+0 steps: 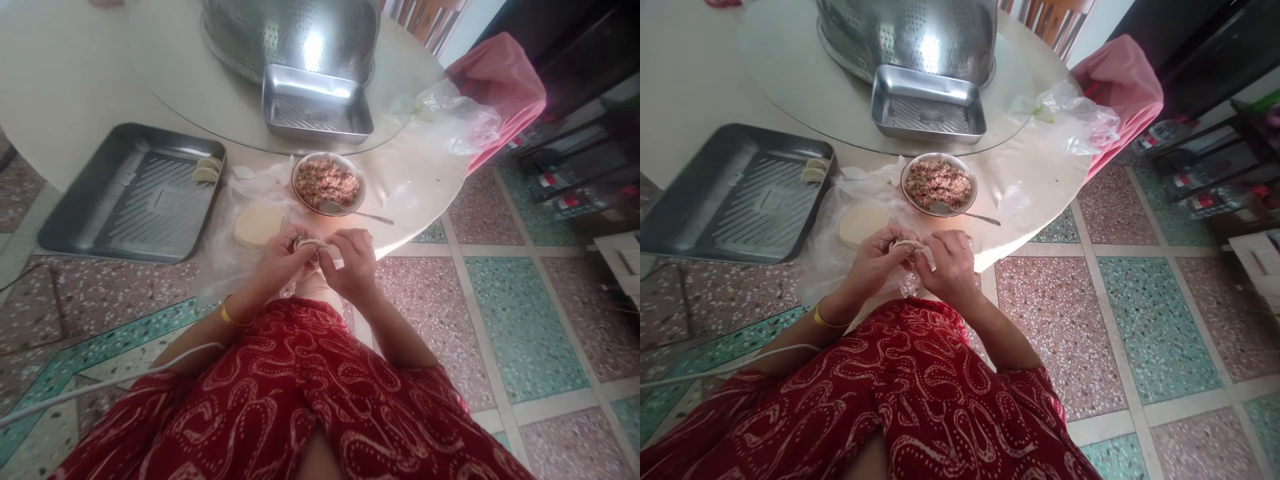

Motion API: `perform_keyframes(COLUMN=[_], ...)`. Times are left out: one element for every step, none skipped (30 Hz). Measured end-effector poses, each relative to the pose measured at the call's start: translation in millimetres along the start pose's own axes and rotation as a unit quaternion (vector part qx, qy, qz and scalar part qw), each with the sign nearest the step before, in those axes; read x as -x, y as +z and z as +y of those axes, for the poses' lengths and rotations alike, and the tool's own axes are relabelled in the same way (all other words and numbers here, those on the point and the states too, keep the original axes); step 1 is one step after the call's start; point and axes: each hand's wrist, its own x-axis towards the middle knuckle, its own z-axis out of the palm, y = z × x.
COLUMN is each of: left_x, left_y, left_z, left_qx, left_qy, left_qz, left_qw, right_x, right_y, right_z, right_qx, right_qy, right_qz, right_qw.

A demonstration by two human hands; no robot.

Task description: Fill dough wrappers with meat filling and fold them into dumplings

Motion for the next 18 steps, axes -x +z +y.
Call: perform_keyframes(left_x=[0.3,0.5,0.8,1.0,1.1,1.2,1.2,1.3,1.3,1.3,1.3,1.4,1.5,1.7,2.0,2.3,2.6,2.8], left_y=[0.5,1.1,1.8,2.6,3.3,3.9,4.3,4.5,4.5,4.4,4.1,3.8,3.5,3.2,3.0,2.9,2.8,2.7], left_z=[0.1,0.3,0.5,0.8,1.2,1.5,1.7,1.9,1.9,1.9,1.8,1.7,1.5,1.4,1.3,1.2,1.0,0.8], left_qx=[-0.001,-0.001,-0.002,-0.004,-0.005,-0.007,-0.009,-0.011,-0.012,-0.013,-0.013,-0.013,-0.012,-0.011,-0.009,-0.007,-0.006,-0.006], left_qy=[0.000,-0.001,-0.002,-0.003,-0.004,-0.006,-0.008,-0.010,-0.011,-0.012,-0.013,-0.014,-0.014,-0.015,-0.016,-0.017,-0.017,-0.016], left_qz=[0.001,0.001,0.001,0.001,0.000,-0.002,-0.003,-0.003,-0.004,-0.006,-0.007,-0.010,-0.013,-0.016,-0.018,-0.018,-0.018,-0.016], left_qw=[1.000,1.000,1.000,1.000,1.000,1.000,1.000,1.000,1.000,1.000,1.000,1.000,1.000,1.000,1.000,1.000,1.000,1.000], right_x=[-0.2,-0.5,-0.7,-0.7,-0.3,0.3,1.1,2.0,2.9,3.5,4.0,4.2,4.4,4.5,4.6,5.0,5.5,6.2], right_y=[0.0,-0.1,-0.4,-0.7,-1.0,-1.3,-1.5,-1.5,-1.4,-1.2,-0.9,-0.5,-0.1,0.4,0.8,1.2,1.4,1.4], right_z=[0.0,0.0,0.1,0.1,0.1,0.1,0.0,-0.1,-0.2,-0.4,-0.6,-0.9,-1.3,-1.7,-2.2,-2.7,-3.1,-3.1], right_qx=[0.003,0.007,0.013,0.020,0.027,0.034,0.040,0.044,0.046,0.047,0.048,0.049,0.049,0.047,0.044,0.039,0.031,0.022], right_qy=[-0.007,-0.014,-0.020,-0.024,-0.026,-0.027,-0.026,-0.023,-0.018,-0.014,-0.011,-0.009,-0.008,-0.008,-0.007,-0.006,-0.005,-0.004], right_qz=[0.004,0.007,0.008,0.008,0.006,0.005,0.005,0.007,0.011,0.014,0.015,0.013,0.010,0.004,-0.002,-0.008,-0.013,-0.016], right_qw=[1.000,1.000,1.000,0.999,0.999,0.999,0.999,0.999,0.999,0.999,0.999,0.999,0.999,0.999,0.999,0.999,0.999,1.000])
